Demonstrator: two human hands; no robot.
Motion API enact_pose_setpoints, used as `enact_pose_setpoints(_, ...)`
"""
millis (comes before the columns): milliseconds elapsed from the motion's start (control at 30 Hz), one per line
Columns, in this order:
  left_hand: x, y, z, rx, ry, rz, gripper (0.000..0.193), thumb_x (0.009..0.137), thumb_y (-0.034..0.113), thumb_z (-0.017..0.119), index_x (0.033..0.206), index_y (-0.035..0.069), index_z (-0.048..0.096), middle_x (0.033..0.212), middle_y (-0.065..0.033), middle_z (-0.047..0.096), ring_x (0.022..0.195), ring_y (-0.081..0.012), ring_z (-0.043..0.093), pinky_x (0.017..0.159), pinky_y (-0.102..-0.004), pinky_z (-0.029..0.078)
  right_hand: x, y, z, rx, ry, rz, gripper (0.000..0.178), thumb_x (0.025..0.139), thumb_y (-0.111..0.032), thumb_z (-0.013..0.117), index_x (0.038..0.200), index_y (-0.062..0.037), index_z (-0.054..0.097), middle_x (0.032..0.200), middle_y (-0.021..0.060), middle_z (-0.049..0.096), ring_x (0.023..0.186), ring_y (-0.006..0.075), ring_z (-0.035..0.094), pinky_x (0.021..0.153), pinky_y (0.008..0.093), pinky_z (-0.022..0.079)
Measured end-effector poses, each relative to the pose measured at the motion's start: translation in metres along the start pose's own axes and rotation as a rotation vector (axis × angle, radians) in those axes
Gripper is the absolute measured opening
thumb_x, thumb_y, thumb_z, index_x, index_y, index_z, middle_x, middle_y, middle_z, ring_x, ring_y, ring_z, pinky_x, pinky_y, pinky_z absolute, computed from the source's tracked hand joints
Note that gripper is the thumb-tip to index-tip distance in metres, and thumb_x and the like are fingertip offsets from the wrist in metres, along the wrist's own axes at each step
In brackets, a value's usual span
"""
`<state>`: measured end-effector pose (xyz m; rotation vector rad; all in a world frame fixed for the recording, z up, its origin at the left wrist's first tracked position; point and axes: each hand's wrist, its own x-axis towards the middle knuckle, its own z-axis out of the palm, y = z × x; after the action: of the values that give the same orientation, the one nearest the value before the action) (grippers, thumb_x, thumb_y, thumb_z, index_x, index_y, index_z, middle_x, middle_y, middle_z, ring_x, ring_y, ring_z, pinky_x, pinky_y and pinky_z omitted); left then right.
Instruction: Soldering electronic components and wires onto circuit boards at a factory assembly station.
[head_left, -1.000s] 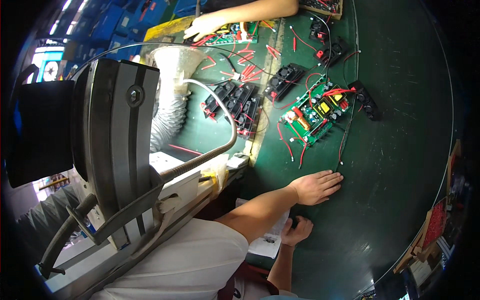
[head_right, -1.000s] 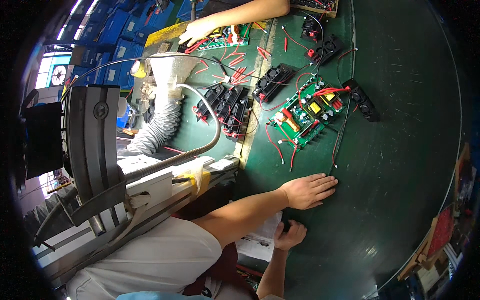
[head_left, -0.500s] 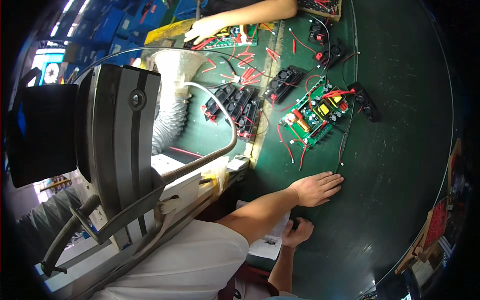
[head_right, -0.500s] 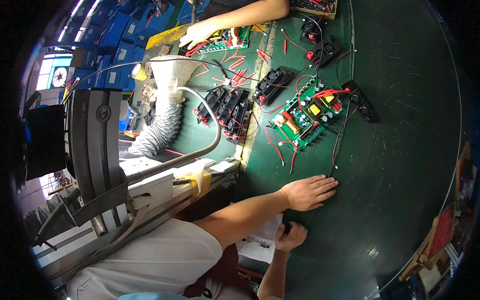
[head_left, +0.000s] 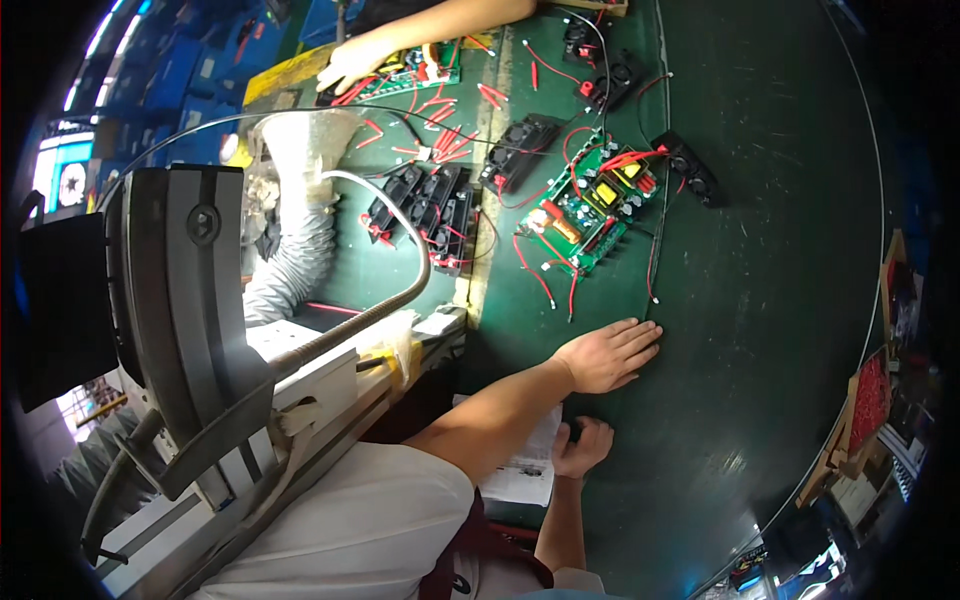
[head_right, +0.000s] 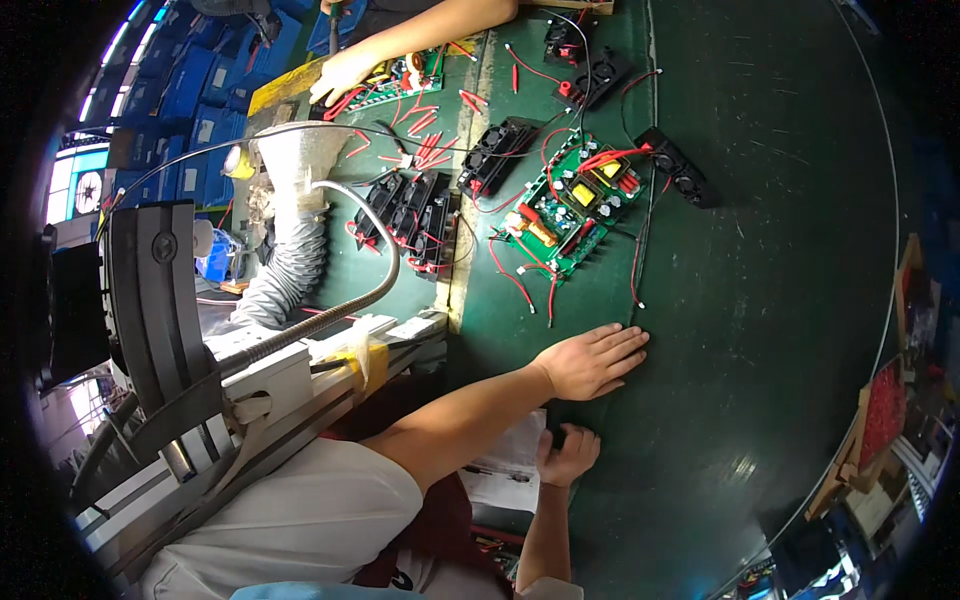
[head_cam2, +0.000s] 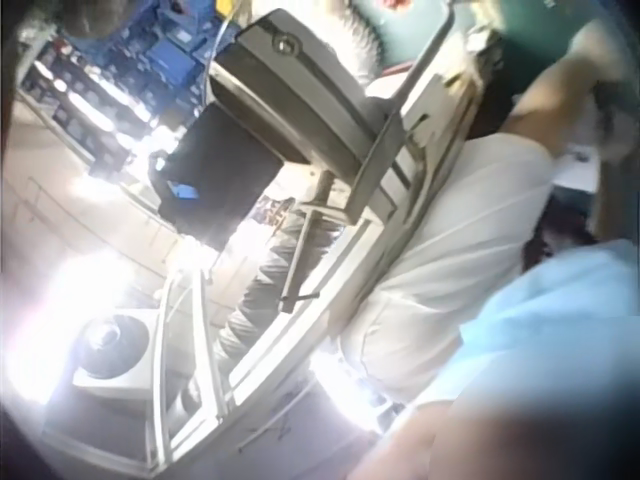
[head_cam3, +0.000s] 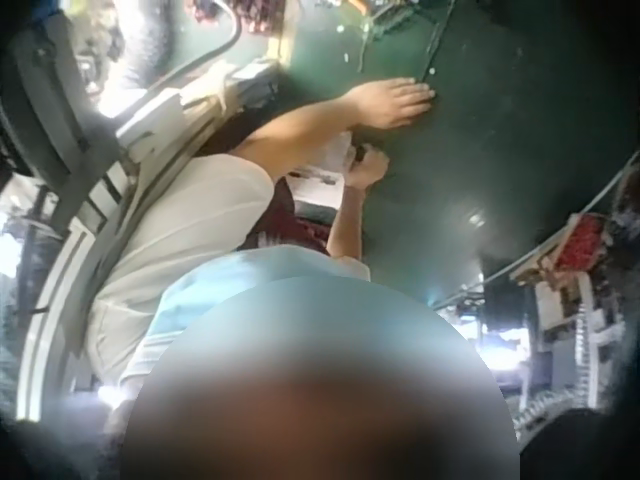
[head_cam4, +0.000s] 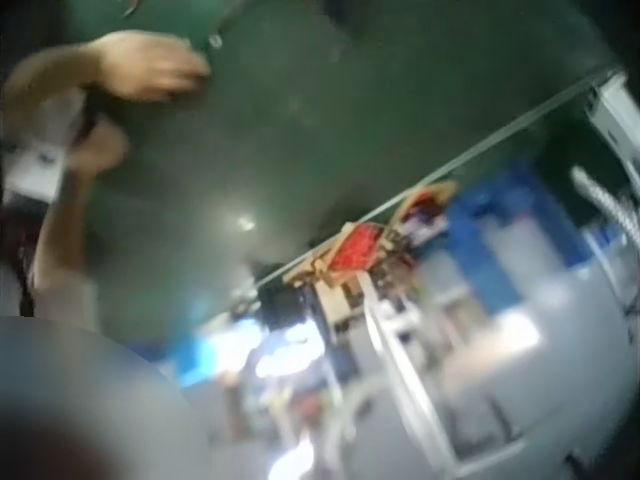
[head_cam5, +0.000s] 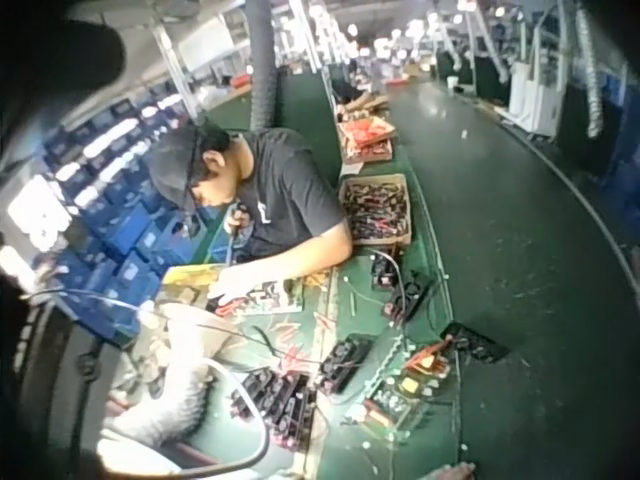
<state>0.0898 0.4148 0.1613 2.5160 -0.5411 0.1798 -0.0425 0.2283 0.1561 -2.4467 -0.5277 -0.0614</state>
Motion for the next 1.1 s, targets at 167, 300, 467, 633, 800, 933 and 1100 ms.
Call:
enact_pose_setpoints(167, 0.001, 0.004, 0.003, -0.001, 0.019, 0.001, 0.063, 0.103, 0.038, 0.068, 0.154, 0.005, 0.054, 0.170, -0.0169, 0.046, 0.156, -0.0310, 0.047, 0.132, -0.0482, 0.035, 0.004, 0.001, -0.002, 0.000, 0.014, -0.031, 0.044, 0.106, -0.046, 0.060, 0.097, -0.0027, 0.064, 0.090, 0.0188, 0.060, 0.079, 0.0426, 0.058, 0.071, 0.0524, 0.044)
enact_pose_setpoints(300, 0.002, 0.004, 0.005, -0.011, 0.020, 0.003, 0.063, 0.103, 0.038, 0.068, 0.154, 0.005, 0.054, 0.170, -0.0167, 0.046, 0.157, -0.0308, 0.046, 0.132, -0.0479, 0.035, 0.004, 0.001, -0.002, 0.000, 0.024, -0.023, 0.045, 0.106, -0.047, 0.061, 0.096, -0.0030, 0.064, 0.088, 0.0179, 0.058, 0.079, 0.0418, 0.057, 0.071, 0.0521, 0.044)
enact_pose_setpoints(467, 0.002, 0.004, 0.006, -0.005, 0.020, -0.007, 0.063, 0.103, 0.038, 0.068, 0.154, 0.005, 0.055, 0.171, -0.0165, 0.045, 0.157, -0.0302, 0.046, 0.133, -0.0471, 0.034, 0.001, 0.004, -0.003, -0.014, 0.007, -0.001, 0.046, 0.106, -0.048, 0.061, 0.097, -0.0033, 0.064, 0.087, 0.0176, 0.058, 0.079, 0.0415, 0.057, 0.071, 0.0522, 0.045)
enact_pose_setpoints(633, 0.004, 0.005, 0.002, 0.000, 0.020, -0.009, 0.062, 0.102, 0.038, 0.069, 0.153, 0.005, 0.056, 0.170, -0.0172, 0.046, 0.157, -0.0309, 0.046, 0.133, -0.0474, 0.034, -0.001, 0.006, -0.001, -0.010, -0.008, 0.005, 0.044, 0.104, -0.050, 0.062, 0.099, -0.0059, 0.065, 0.092, 0.0175, 0.060, 0.082, 0.0428, 0.059, 0.074, 0.0537, 0.048)
enact_pose_setpoints(800, 0.003, 0.006, -0.004, -0.031, 0.051, -0.006, 0.061, 0.100, 0.037, 0.070, 0.151, 0.004, 0.057, 0.169, -0.0180, 0.048, 0.156, -0.0319, 0.047, 0.132, -0.0486, 0.035, 0.000, -0.004, -0.008, -0.007, -0.007, -0.003, 0.044, 0.105, -0.048, 0.061, 0.100, -0.0049, 0.065, 0.092, 0.0184, 0.060, 0.083, 0.0430, 0.059, 0.076, 0.0541, 0.047)
enact_pose_setpoints(933, 0.001, 0.002, -0.009, -0.033, 0.049, -0.013, 0.062, 0.101, 0.037, 0.069, 0.152, 0.005, 0.056, 0.170, -0.0182, 0.046, 0.157, -0.0322, 0.045, 0.132, -0.0490, 0.035, 0.009, -0.014, -0.006, 0.019, 0.026, -0.022, 0.044, 0.106, -0.045, 0.060, 0.095, -0.0019, 0.063, 0.087, 0.0197, 0.059, 0.078, 0.0436, 0.057, 0.073, 0.0537, 0.045)
enact_pose_setpoints(1100, 0.000, 0.001, -0.010, -0.020, 0.026, -0.011, 0.064, 0.101, 0.037, 0.069, 0.153, 0.005, 0.054, 0.171, -0.0182, 0.044, 0.158, -0.0322, 0.044, 0.133, -0.0492, 0.034, 0.008, -0.015, -0.005, 0.008, 0.010, -0.006, 0.045, 0.106, -0.046, 0.060, 0.096, -0.0027, 0.064, 0.089, 0.0194, 0.060, 0.081, 0.0432, 0.058, 0.074, 0.0536, 0.046)
